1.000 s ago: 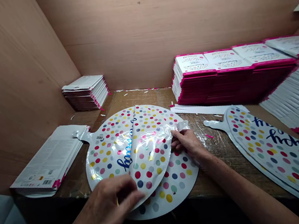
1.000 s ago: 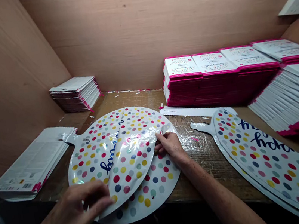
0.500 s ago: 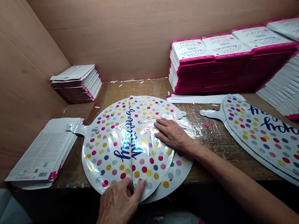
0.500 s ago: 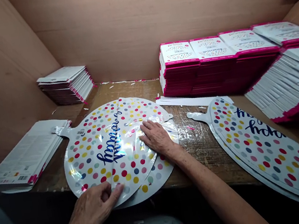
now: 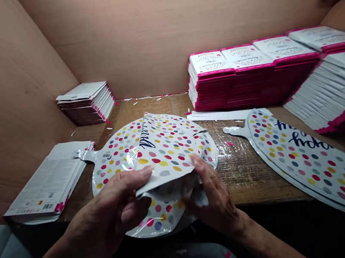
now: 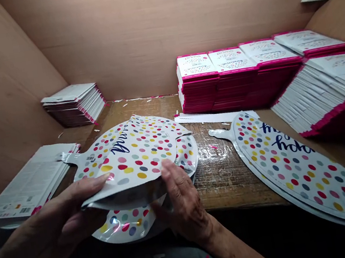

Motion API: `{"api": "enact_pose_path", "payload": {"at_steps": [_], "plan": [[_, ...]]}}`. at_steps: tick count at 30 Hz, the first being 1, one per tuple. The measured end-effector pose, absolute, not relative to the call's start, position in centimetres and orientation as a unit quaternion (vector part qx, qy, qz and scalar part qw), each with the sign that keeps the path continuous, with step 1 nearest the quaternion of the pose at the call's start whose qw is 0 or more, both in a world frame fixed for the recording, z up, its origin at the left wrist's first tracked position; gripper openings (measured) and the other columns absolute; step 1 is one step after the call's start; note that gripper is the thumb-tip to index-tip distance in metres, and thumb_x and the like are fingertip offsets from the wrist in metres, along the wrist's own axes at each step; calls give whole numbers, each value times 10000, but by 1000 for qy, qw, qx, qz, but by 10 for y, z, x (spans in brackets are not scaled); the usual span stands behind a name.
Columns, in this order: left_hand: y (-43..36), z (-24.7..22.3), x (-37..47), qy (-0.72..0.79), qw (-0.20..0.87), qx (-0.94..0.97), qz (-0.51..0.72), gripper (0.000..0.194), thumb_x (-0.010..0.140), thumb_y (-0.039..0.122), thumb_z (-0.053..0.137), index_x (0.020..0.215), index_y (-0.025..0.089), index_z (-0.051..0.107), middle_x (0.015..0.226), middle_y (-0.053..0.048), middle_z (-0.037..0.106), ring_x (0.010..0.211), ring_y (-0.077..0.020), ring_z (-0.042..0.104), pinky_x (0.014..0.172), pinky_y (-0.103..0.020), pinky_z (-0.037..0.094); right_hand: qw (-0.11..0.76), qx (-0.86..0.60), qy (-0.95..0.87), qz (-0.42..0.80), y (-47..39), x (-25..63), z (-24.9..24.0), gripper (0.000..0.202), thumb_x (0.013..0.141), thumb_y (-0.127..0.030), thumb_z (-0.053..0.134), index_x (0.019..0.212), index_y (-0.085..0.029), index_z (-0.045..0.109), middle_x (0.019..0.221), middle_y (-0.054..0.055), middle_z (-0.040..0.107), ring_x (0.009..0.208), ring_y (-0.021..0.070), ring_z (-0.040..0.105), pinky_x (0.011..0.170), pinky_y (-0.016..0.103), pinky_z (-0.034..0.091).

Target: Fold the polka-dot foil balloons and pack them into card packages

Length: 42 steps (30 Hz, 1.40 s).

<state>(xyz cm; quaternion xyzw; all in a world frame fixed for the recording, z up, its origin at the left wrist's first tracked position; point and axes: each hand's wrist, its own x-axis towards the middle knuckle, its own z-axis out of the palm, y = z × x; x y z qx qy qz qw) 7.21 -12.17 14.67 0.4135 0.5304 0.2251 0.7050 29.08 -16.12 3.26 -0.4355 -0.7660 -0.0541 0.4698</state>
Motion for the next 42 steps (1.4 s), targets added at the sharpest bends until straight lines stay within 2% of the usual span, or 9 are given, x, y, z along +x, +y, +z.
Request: {"api": "enact_pose_path", "payload": {"at_steps": [8, 11, 14, 19, 24, 29, 32, 36, 42], "plan": [[-106, 110, 51, 572, 593, 558, 102, 569, 730, 678, 597, 518, 197, 379, 466, 80, 241, 436, -48, 139, 415, -217, 93, 351, -484, -791, -133, -156, 308, -4, 721, 825, -65, 449, 1523, -92, 271, 1343, 221, 571, 1316, 309, 497, 1029, 510, 492], [-103, 109, 60, 590, 429, 664, 163, 509, 799, 639, 536, 556, 195, 488, 487, 37, 429, 450, -86, 358, 433, -217, 286, 322, -469, -808, -150, -157, 306, 0, 635, 836, -69, 441, 1467, -90, 377, 1282, 204, 625, 1242, 289, 570, 1000, 460, 520], [-86, 97, 76, 512, 239, 794, 226, 412, 899, 525, 461, 1000, 197, 689, 1010, -53, 718, 945, -204, 643, 840, -297, 502, 275, -460, -831, -149, -154, 304, 3, 570, 830, -100, 453, 1398, -58, 464, 1296, 216, 615, 1244, 298, 565, 1006, 448, 515], [-47, 28, 96, 352, 140, 921, 86, 674, 935, 536, 419, 1467, 123, 402, 1567, -160, 334, 1474, -338, 216, 1183, -514, 218, 117, -474, -853, -184, -153, 301, -2, 518, 826, -48, 477, 1343, -15, 503, 1362, 254, 552, 1253, 323, 548, 992, 447, 508], [-32, 7, 84, 340, 244, 904, 87, 669, 949, 586, 345, 1458, 160, 432, 1585, -124, 306, 1491, -299, 178, 1212, -491, 137, -62, -439, -895, -53, -128, 300, 36, 407, 756, -54, 576, 1154, -120, 636, 1186, 183, 677, 1040, 281, 654, 821, 366, 556], [-13, 29, 63, 370, 605, 664, 237, 892, 862, 788, 140, 1307, 168, 604, 1286, -126, 657, 1272, -331, 538, 1088, -474, 390, -171, -419, -831, 323, -16, 310, 110, 176, 692, -79, 542, 794, -153, 665, 653, -11, 634, 569, 125, 553, 511, 206, 407], [0, 27, 63, 374, 686, 525, 336, 894, 790, 847, 295, 1186, 130, 653, 990, -147, 748, 1023, -332, 674, 859, -436, 536, 14, -545, -734, 406, 45, 320, 119, 103, 687, -99, 519, 670, -130, 616, 554, -34, 540, 523, 104, 479, 485, 203, 344], [17, 8, 74, 531, 523, 541, 390, 590, 697, 635, 677, 1001, 129, 670, 674, -28, 682, 662, -202, 661, 592, -279, 514, 214, -644, -643, 355, 48, 342, 93, 207, 810, -311, 546, 816, -120, 628, 716, 17, 619, 643, 138, 543, 543, 212, 384], [32, -8, 81, 610, 399, 551, 407, 354, 753, 382, 657, 1004, 134, 642, 657, 3, 659, 682, -184, 648, 652, -279, 520, 336, -653, -597, 322, -20, 381, 24, 519, 795, -674, 539, 809, -164, 633, 707, 29, 630, 645, 177, 558, 558, 259, 413]]}}
